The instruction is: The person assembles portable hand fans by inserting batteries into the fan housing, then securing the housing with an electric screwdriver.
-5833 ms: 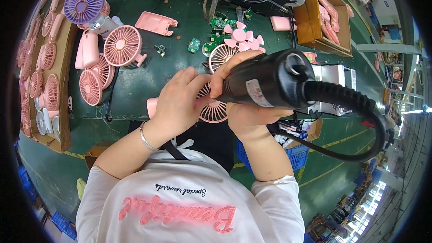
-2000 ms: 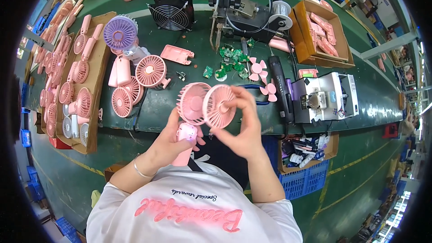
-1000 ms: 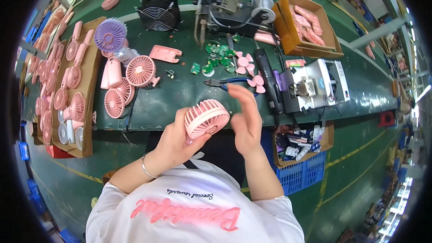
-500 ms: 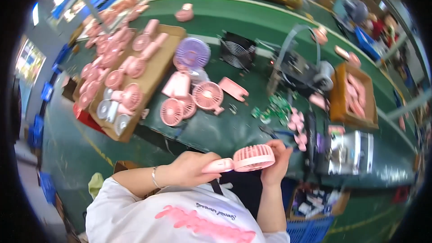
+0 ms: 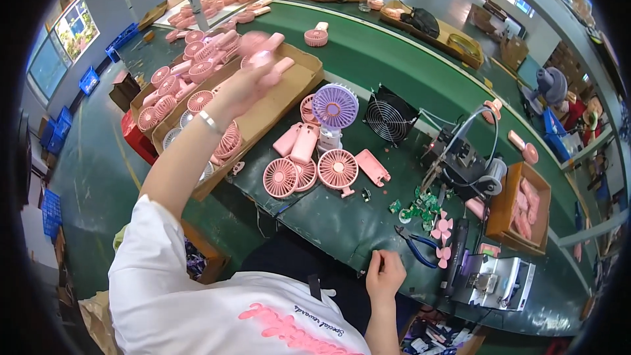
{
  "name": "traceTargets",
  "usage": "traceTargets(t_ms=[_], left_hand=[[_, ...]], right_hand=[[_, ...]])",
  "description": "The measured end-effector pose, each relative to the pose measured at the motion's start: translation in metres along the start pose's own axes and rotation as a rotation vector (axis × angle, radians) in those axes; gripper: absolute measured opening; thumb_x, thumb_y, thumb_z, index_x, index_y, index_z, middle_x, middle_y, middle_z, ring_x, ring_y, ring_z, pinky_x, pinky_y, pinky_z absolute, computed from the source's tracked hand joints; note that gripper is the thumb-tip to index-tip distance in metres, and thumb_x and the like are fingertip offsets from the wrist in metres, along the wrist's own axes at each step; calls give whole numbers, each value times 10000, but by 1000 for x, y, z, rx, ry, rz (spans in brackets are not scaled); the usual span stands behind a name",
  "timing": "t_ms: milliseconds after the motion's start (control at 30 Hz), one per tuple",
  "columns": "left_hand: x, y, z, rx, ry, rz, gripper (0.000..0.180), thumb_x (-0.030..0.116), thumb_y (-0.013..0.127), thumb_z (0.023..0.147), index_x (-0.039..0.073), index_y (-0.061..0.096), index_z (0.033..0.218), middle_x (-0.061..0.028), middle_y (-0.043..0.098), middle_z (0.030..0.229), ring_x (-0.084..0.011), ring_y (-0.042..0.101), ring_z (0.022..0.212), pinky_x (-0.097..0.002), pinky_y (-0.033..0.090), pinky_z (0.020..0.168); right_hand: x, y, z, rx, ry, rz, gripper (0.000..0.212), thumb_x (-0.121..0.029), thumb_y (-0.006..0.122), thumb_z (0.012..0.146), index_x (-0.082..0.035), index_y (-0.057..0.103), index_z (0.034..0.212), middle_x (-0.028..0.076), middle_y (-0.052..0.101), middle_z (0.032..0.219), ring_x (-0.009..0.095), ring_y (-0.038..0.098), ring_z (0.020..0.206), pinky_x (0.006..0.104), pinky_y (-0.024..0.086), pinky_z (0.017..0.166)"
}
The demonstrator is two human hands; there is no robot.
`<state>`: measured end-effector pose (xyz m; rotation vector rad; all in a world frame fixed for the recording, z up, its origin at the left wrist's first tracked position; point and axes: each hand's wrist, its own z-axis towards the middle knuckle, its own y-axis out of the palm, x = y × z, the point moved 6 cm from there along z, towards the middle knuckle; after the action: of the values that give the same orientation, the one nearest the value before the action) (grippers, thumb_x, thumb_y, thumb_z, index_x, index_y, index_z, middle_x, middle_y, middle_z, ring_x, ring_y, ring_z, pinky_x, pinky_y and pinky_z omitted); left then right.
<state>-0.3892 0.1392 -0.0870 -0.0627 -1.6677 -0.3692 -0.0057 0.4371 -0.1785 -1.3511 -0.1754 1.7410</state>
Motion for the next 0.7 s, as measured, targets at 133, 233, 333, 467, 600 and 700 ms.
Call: traceTargets(t_ms=[133, 233, 333, 467, 600, 700], left_hand=[[16, 16, 38, 132, 299, 69, 472, 209, 604, 931, 13, 484, 1343, -66, 613, 1078, -138, 606, 932, -278, 503, 821], [7, -39, 50, 476, 418, 1220, 543, 321, 728, 778, 43, 592, 1224, -173, 600, 1139, -296, 599, 1047, -416, 493, 873], [-13, -66, 32, 334, -87, 1842, 687, 424, 794, 667, 83, 572, 1221, -206, 547, 1232, -413, 530, 1136, -492, 450, 938], [-22, -107, 12, 254, 207, 1686, 680, 403, 779, 681, 91, 556, 1242, -214, 565, 1199, -414, 551, 1109, -458, 451, 960], [19, -85, -16, 405, 353, 1503, 504, 328, 695, 751, 82, 600, 1179, -171, 632, 1092, -334, 611, 1028, -415, 478, 924], [58, -61, -65, 473, 515, 1245, 529, 375, 689, 791, 59, 588, 1203, -192, 659, 1055, -285, 660, 953, -358, 506, 847]], right_hand=[[-3, -4, -5, 25, 13, -47, 85, -17, 648, 831, -17, 593, 766, 102, 531, 662, 245, 514, 522, 344, 385, 486], [-3, 2, -3, 25, 10, -57, 76, -24, 654, 820, -26, 592, 775, 99, 534, 658, 264, 522, 520, 361, 390, 482], [-9, 4, -1, 81, -114, -145, 76, -29, 656, 797, -50, 591, 764, 91, 546, 655, 280, 546, 537, 376, 411, 485], [-16, 9, 2, 63, -166, -227, 79, -28, 656, 794, -56, 590, 761, 85, 547, 652, 280, 549, 538, 378, 413, 486], [-12, 8, 0, 70, -151, -217, 83, -29, 665, 791, -54, 593, 757, 81, 549, 649, 266, 545, 529, 369, 412, 485], [-14, 1, -2, 63, -19, -61, 86, -13, 669, 800, -29, 598, 755, 77, 553, 652, 208, 536, 522, 323, 403, 479]])
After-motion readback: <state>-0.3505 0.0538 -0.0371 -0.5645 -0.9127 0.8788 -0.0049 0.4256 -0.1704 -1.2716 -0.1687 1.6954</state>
